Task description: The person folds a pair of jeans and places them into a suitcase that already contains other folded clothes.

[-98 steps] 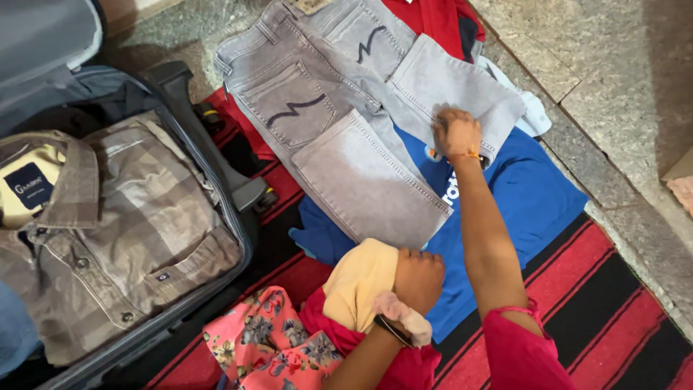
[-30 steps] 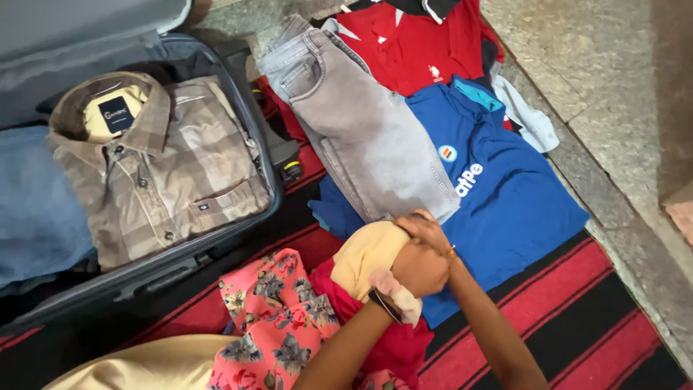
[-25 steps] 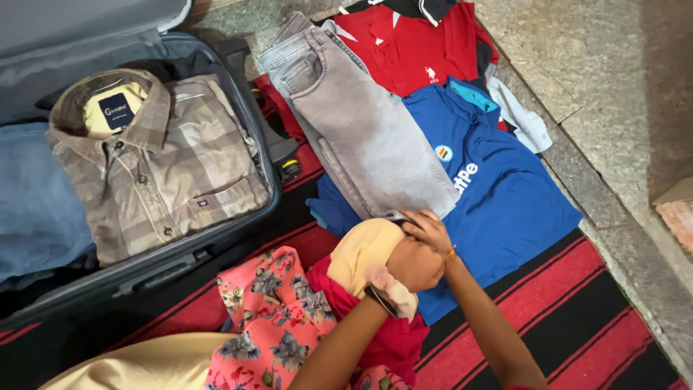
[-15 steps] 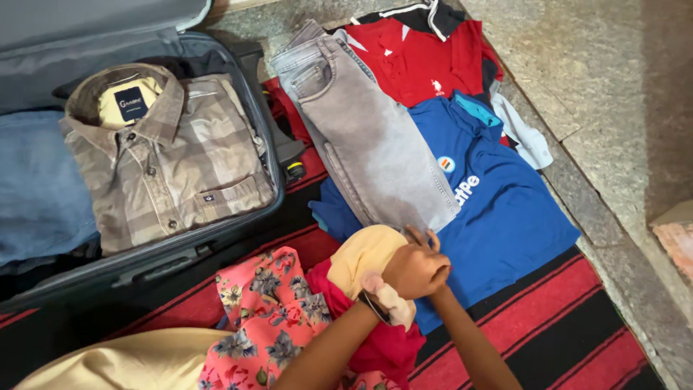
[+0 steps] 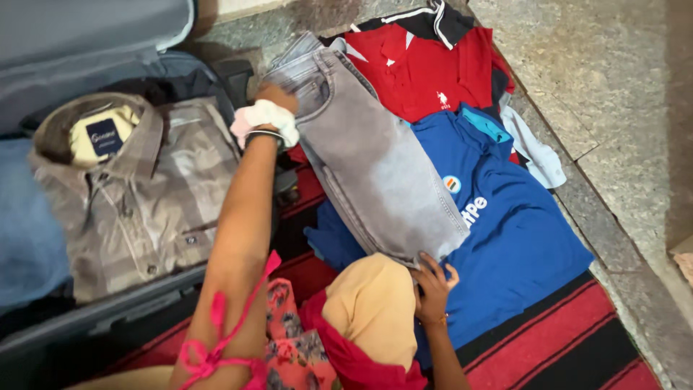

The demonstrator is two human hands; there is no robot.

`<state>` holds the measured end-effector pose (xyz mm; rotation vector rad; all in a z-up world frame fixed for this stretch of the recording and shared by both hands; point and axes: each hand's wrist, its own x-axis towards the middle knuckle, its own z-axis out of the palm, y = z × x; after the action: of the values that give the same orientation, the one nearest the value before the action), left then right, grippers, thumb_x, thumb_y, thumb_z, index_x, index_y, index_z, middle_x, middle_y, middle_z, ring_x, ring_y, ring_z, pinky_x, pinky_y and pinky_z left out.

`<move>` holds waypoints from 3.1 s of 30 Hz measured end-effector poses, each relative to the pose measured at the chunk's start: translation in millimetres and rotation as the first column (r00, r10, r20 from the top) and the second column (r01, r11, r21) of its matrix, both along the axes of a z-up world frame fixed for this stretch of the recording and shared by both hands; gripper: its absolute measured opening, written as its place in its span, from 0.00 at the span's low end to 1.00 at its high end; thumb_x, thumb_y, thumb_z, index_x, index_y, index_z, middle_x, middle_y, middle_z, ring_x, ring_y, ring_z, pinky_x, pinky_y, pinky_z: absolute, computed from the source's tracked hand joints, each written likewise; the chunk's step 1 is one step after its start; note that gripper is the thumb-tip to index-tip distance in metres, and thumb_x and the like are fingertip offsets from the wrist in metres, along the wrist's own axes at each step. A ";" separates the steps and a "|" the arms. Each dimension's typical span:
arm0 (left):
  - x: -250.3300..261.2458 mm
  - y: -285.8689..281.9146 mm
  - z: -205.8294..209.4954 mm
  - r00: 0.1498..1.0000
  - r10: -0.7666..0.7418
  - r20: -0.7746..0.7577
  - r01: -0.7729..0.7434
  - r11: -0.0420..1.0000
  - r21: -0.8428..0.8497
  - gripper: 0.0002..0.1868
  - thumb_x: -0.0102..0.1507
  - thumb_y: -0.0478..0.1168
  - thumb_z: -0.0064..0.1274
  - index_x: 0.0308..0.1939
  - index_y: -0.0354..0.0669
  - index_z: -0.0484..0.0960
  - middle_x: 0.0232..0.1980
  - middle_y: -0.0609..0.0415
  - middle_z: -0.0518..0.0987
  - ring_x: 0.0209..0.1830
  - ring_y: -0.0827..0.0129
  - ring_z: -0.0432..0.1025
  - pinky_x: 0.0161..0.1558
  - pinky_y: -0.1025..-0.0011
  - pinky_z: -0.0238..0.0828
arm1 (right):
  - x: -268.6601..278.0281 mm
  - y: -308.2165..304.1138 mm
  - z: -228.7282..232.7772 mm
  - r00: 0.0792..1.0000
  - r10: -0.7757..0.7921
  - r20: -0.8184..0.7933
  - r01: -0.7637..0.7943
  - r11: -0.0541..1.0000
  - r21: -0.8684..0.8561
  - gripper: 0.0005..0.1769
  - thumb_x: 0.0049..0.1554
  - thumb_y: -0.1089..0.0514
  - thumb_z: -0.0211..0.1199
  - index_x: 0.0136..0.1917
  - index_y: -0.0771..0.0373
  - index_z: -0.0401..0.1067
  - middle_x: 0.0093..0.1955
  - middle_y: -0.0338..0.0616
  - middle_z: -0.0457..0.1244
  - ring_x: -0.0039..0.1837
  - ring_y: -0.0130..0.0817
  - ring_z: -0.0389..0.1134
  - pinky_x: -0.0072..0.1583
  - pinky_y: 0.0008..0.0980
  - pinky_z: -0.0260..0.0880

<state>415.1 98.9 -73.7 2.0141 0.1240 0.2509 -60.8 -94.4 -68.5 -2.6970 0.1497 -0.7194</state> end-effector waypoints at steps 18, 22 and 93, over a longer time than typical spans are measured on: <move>86.8 19.5 -79.2 0.943 0.174 -0.284 -0.108 0.966 0.235 0.21 0.60 0.51 0.65 0.37 0.33 0.84 0.34 0.38 0.79 0.36 0.42 0.72 0.39 0.55 0.66 | 7.7 5.8 9.3 0.996 -0.084 0.022 0.082 0.993 0.080 0.13 0.44 0.62 0.60 0.43 0.56 0.78 0.59 0.47 0.70 0.68 0.37 0.68 0.71 0.50 0.46; 88.1 23.1 -73.8 0.927 0.217 -0.305 -0.127 0.949 0.290 0.18 0.60 0.48 0.65 0.39 0.34 0.83 0.32 0.43 0.78 0.32 0.49 0.71 0.37 0.56 0.65 | 8.1 8.4 13.0 0.995 -0.096 0.039 0.093 0.993 0.067 0.11 0.44 0.60 0.62 0.42 0.55 0.79 0.58 0.45 0.70 0.67 0.36 0.68 0.71 0.50 0.46; -169.4 32.7 -75.8 0.960 -0.214 0.183 0.198 0.975 0.100 0.20 0.60 0.38 0.74 0.52 0.39 0.83 0.43 0.46 0.82 0.38 0.64 0.76 0.43 0.65 0.75 | -177.7 -90.5 -35.0 0.733 -0.680 0.031 0.653 0.715 0.251 0.22 0.54 0.71 0.57 0.62 0.68 0.75 0.64 0.56 0.68 0.67 0.51 0.68 0.70 0.41 0.67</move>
<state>245.8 131.6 -149.5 2.0524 -0.2211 0.3203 -238.5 -185.0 -103.5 -2.3331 1.1581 -0.9840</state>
